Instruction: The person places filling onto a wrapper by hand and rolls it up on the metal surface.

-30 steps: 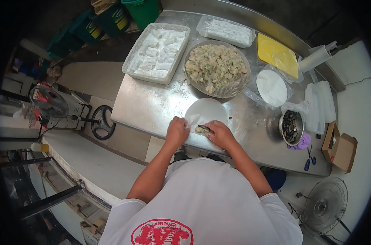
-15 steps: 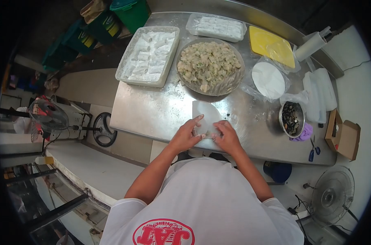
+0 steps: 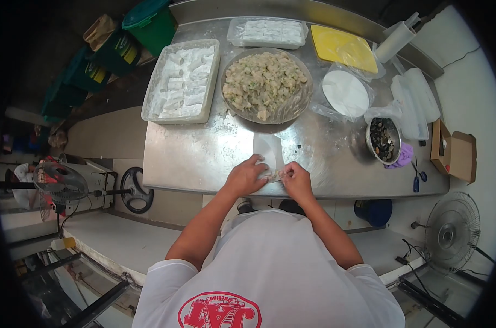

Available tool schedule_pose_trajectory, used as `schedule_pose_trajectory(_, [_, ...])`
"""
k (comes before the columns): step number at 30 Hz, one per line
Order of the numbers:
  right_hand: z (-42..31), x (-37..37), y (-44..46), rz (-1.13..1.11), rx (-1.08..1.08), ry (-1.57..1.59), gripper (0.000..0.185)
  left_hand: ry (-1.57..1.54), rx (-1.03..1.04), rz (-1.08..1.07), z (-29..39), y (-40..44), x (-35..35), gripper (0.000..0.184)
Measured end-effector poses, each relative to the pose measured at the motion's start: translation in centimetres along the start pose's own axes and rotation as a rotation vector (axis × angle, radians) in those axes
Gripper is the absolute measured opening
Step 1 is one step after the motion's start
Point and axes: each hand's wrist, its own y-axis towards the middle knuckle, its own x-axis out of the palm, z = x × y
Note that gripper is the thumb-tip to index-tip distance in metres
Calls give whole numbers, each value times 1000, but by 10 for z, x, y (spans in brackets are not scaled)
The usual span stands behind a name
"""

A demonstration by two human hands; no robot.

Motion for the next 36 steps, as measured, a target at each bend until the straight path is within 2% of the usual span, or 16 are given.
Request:
schedule_pose_trajectory(2, [-6, 8, -1, 2, 10, 74, 9, -279, 26, 132, -12, 5, 5, 37])
schedule_pose_trajectory(3, [-7, 13, -1, 15, -127, 54, 9, -280, 25, 132, -14, 9, 4, 37])
schedule_pose_trajectory(5, [-10, 19, -2, -12, -340, -51, 10, -935, -460, 23, -17, 20, 5, 40])
schedule_pose_trajectory(6, [-12, 19, -3, -12, -341, -53, 10, -937, -459, 24, -16, 22, 2, 40])
schedule_pose_trajectory(8, [-18, 18, -4, -148, -313, 52, 15, -568, -406, -8, -15, 26, -6, 42])
schedule_pose_trajectory(12, [2, 9, 5, -40, -303, 139, 19, -614, -372, 8, -31, 25, 7, 48])
schedule_pose_trajectory(14, [11, 7, 12, -51, -599, -89, 18, -562, -313, 20, -35, 24, 8, 51])
schedule_pose_trajectory(18, [7, 15, 20, -167, -822, -236, 16, -521, -243, 95, -38, 23, 12, 53])
schedule_pose_trajectory(20, [9, 18, 25, -156, -857, -259, 16, -813, -381, 81, -30, 23, 4, 48])
schedule_pose_trajectory(24, [5, 22, 26, -179, -821, -319, 14, -673, -351, 272, -32, 13, 13, 49])
schedule_pose_trajectory(27, [3, 20, 29, -221, -802, -332, 15, -322, -129, 282, -28, -11, 7, 47])
schedule_pose_trajectory(28, [4, 20, 30, -221, -798, -330, 15, -188, 121, 265, -26, -18, 3, 45])
schedule_pose_trajectory(30, [1, 20, 33, -271, -694, -333, 20, -52, 360, 249, -28, -24, 1, 43])
schedule_pose_trajectory(33, [-8, 11, 28, -289, -700, -228, 25, -132, 234, 65, -30, -17, -6, 41])
schedule_pose_trajectory(35, [-13, 4, 20, -298, -683, -168, 27, -239, -71, -122, -24, -13, -17, 38])
schedule_pose_trajectory(36, [-14, 3, 19, -302, -660, -104, 29, -240, -76, -115, -22, -12, -21, 38])
